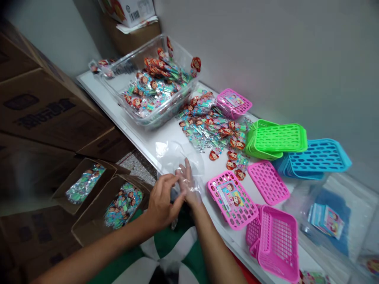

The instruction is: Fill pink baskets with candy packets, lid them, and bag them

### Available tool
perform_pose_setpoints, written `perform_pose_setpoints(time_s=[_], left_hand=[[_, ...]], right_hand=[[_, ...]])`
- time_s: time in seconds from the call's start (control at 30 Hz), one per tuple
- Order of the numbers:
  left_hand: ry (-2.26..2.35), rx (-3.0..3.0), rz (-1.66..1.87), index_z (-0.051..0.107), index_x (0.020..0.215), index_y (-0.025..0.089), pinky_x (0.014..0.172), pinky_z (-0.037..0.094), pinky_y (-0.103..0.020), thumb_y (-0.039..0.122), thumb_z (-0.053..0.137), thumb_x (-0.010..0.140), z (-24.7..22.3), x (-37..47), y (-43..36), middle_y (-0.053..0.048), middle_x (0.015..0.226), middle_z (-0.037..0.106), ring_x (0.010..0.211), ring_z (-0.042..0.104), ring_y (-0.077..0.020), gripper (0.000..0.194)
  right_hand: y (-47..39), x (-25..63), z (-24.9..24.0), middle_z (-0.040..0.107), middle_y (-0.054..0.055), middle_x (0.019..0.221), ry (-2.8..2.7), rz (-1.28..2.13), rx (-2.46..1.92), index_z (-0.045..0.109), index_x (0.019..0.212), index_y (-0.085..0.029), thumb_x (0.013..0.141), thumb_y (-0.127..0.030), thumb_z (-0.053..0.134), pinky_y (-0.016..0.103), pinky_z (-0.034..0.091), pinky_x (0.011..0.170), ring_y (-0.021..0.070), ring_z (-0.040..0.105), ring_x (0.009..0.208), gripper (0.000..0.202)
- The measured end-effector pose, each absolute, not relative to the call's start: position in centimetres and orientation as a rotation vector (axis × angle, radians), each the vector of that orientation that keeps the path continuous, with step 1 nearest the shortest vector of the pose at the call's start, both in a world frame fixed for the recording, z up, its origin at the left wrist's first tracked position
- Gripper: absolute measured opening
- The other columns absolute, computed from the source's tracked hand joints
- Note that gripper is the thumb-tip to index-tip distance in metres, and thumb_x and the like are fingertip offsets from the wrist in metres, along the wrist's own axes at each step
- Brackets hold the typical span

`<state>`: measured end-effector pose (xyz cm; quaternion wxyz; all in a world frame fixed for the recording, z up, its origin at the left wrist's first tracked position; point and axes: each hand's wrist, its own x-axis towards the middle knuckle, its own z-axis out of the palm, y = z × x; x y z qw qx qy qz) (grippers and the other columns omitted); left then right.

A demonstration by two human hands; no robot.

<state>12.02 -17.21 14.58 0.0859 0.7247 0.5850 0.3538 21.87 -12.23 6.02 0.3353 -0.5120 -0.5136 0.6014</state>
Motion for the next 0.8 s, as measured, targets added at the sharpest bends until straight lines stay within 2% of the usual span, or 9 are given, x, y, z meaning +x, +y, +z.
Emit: perform_pose_setpoints(time_s=[0.07, 0.17, 0.23, 0.33, 0.47, 0.57, 0.67, 0.73, 0.8], left_hand=[[1.755, 2.104, 1.006, 0.056, 0.1, 0.015, 0.079, 0.049, -0.035, 0.016, 0.049, 0.086, 13.7, 11.5, -17.1, -0.01, 0.092, 0.061, 0.09, 0.058, -0.0209, 0.016], [1.799, 2.072, 0.891, 0.059, 0.095, 0.017, 0.076, 0.048, -0.03, 0.014, 0.044, 0.088, 12.3, 10.5, -16.4, -0.007, 0.087, 0.062, 0.084, 0.06, -0.0179, 0.017], [1.866, 2.049, 0.858, 0.059, 0.104, 0.017, 0.074, 0.048, -0.028, 0.016, 0.044, 0.089, 11.2, 10.1, -15.6, -0.006, 0.089, 0.063, 0.082, 0.061, -0.0171, 0.021], [1.929, 2.004, 0.837, 0.059, 0.107, 0.016, 0.073, 0.048, -0.027, 0.021, 0.042, 0.092, 9.9, 10.1, -14.4, -0.007, 0.091, 0.067, 0.082, 0.064, -0.0169, 0.023], [2.009, 1.967, 0.861, 0.06, 0.102, 0.017, 0.071, 0.046, -0.025, 0.026, 0.041, 0.093, 9.6, 10.5, -13.3, -0.006, 0.091, 0.069, 0.08, 0.065, -0.0165, 0.023], [2.091, 1.999, 0.89, 0.061, 0.1, 0.017, 0.068, 0.044, -0.025, 0.027, 0.042, 0.092, 10.4, 10.3, -12.7, -0.006, 0.088, 0.069, 0.079, 0.065, -0.0167, 0.023], [2.166, 2.013, 0.915, 0.061, 0.1, 0.017, 0.067, 0.042, -0.025, 0.027, 0.043, 0.091, 11.4, 9.7, -12.1, -0.005, 0.084, 0.069, 0.077, 0.064, -0.0167, 0.023], [2.212, 2.018, 0.933, 0.061, 0.101, 0.016, 0.068, 0.042, -0.025, 0.028, 0.043, 0.091, 11.9, 9.3, -11.6, -0.006, 0.086, 0.068, 0.079, 0.064, -0.017, 0.024], [2.249, 2.025, 0.942, 0.061, 0.103, 0.017, 0.068, 0.041, -0.025, 0.027, 0.042, 0.091, 12.2, 8.9, -11.2, -0.007, 0.09, 0.068, 0.081, 0.063, -0.0174, 0.025]], right_hand=[[-12.3, 22.0, 6.5, 0.046, 0.01, 0.141, -1.255, 1.623, -1.313, 0.022, 0.148, -0.027, 0.09, -0.054, 0.042, 0.04, 0.046, 0.099, 0.0224, 0.054, 0.121, 0.067], [-12.9, 22.0, 7.3, 0.051, 0.009, 0.137, -1.412, 1.5, -1.324, 0.043, 0.138, -0.024, 0.09, -0.038, 0.045, 0.042, 0.04, 0.106, 0.023, 0.051, 0.123, 0.051], [-13.5, 22.0, 8.2, 0.051, 0.007, 0.137, -1.624, 1.361, -1.343, 0.047, 0.136, -0.023, 0.089, -0.026, 0.043, 0.043, 0.035, 0.11, 0.0224, 0.046, 0.128, 0.047], [-14.6, 22.6, 9.9, 0.045, 0.008, 0.142, -1.926, 1.25, -1.273, 0.04, 0.14, -0.02, 0.088, -0.017, 0.039, 0.044, 0.032, 0.113, 0.0216, 0.038, 0.134, 0.052], [-16.7, 24.8, 12.8, 0.053, 0.01, 0.134, -2.013, 1.101, -1.136, 0.046, 0.135, -0.018, 0.09, -0.019, 0.041, 0.04, 0.041, 0.106, 0.0203, 0.047, 0.126, 0.045], [-18.0, 28.0, 14.4, 0.068, 0.005, 0.108, -1.853, 0.912, -1.173, 0.056, 0.123, -0.024, 0.091, -0.02, 0.043, 0.032, 0.052, 0.089, 0.0156, 0.064, 0.099, 0.035], [-17.5, 33.1, 13.8, 0.07, 0.004, 0.094, -1.662, 0.69, -1.489, 0.06, 0.116, -0.023, 0.091, -0.028, 0.047, 0.034, 0.053, 0.081, 0.0156, 0.066, 0.082, 0.029], [-16.1, 37.1, 11.9, 0.067, 0.009, 0.104, -1.558, 0.585, -1.743, 0.055, 0.122, -0.018, 0.09, -0.037, 0.049, 0.038, 0.05, 0.085, 0.0189, 0.064, 0.09, 0.038], [-14.3, 40.8, 9.4, 0.062, 0.015, 0.115, -1.605, 0.605, -1.946, 0.046, 0.132, -0.013, 0.083, -0.048, 0.056, 0.042, 0.048, 0.087, 0.0239, 0.06, 0.099, 0.061]])
